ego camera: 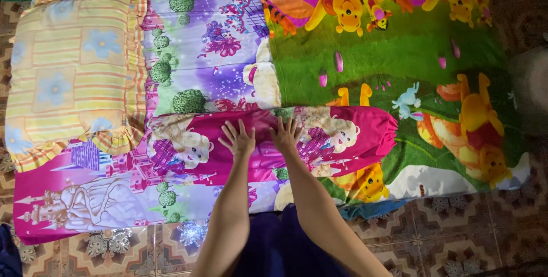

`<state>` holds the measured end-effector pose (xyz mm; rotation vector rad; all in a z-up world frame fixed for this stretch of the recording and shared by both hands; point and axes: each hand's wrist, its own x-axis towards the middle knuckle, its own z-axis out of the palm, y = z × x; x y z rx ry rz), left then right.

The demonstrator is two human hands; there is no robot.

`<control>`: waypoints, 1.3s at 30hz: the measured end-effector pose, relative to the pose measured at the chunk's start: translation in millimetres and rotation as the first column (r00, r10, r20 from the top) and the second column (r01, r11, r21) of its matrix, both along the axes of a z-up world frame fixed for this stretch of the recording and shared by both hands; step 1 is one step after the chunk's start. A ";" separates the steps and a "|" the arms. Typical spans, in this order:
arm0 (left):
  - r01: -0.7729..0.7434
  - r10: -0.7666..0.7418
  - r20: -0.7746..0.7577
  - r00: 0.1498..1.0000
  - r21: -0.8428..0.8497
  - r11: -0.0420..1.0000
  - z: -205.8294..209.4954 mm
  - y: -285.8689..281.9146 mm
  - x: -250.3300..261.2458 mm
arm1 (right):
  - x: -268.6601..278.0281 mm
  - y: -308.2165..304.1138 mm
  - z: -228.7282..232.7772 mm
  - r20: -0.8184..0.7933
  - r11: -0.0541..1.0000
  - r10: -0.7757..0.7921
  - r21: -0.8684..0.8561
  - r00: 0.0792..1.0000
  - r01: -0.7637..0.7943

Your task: Putting a case on a bolster pillow and smoothing out the bedsheets on a floor mattress.

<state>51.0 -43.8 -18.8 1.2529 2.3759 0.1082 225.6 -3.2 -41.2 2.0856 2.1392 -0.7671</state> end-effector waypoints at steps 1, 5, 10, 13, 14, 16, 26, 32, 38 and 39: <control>0.002 0.001 0.023 1.000 -0.104 0.995 8.0 -4.1 -2.6 | 1.2 -4.2 7.7 0.012 1.000 0.013 0.008 1.000 -0.013; -0.010 0.011 0.003 1.000 -0.223 0.975 23.2 -26.0 -21.9 | 16.9 -11.0 17.5 0.051 1.000 -0.015 0.000 0.999 0.015; 0.024 -0.066 -0.154 0.986 -0.261 0.965 40.1 -41.6 -75.9 | 53.3 -1.2 40.5 0.108 0.988 -0.154 -0.015 0.982 0.157; 0.016 -0.078 -0.224 0.971 -0.267 0.963 35.0 -46.5 -108.7 | 97.0 8.4 28.0 0.187 0.972 -0.226 -0.021 0.956 0.234; -0.011 -0.056 -0.254 0.966 -0.255 0.967 32.6 -47.2 -118.6 | 114.4 12.1 18.7 0.233 0.966 -0.250 -0.005 0.940 0.258; -0.066 0.007 -0.280 0.960 -0.200 0.978 25.6 -52.3 -137.5 | 136.5 15.0 23.7 0.261 0.959 -0.280 0.024 0.924 0.283; -0.232 0.257 -0.194 0.947 0.145 0.962 46.6 -33.0 -94.5 | 70.7 15.1 41.4 0.029 0.954 -0.247 0.182 0.969 0.238; 0.178 -0.174 -0.061 0.983 0.058 0.982 -7.8 -34.4 -33.9 | 15.1 -17.9 7.1 -0.044 0.988 -0.110 0.102 0.993 0.114; 0.211 -0.219 -0.087 0.972 -0.099 0.973 4.9 -44.1 -51.2 | 51.8 -17.5 9.8 -0.025 0.989 -0.015 0.145 1.000 0.018; 0.207 -0.216 -0.088 0.972 -0.098 0.973 7.8 -46.7 -57.4 | 58.9 -16.1 14.7 -0.026 0.989 -0.011 0.146 1.000 0.015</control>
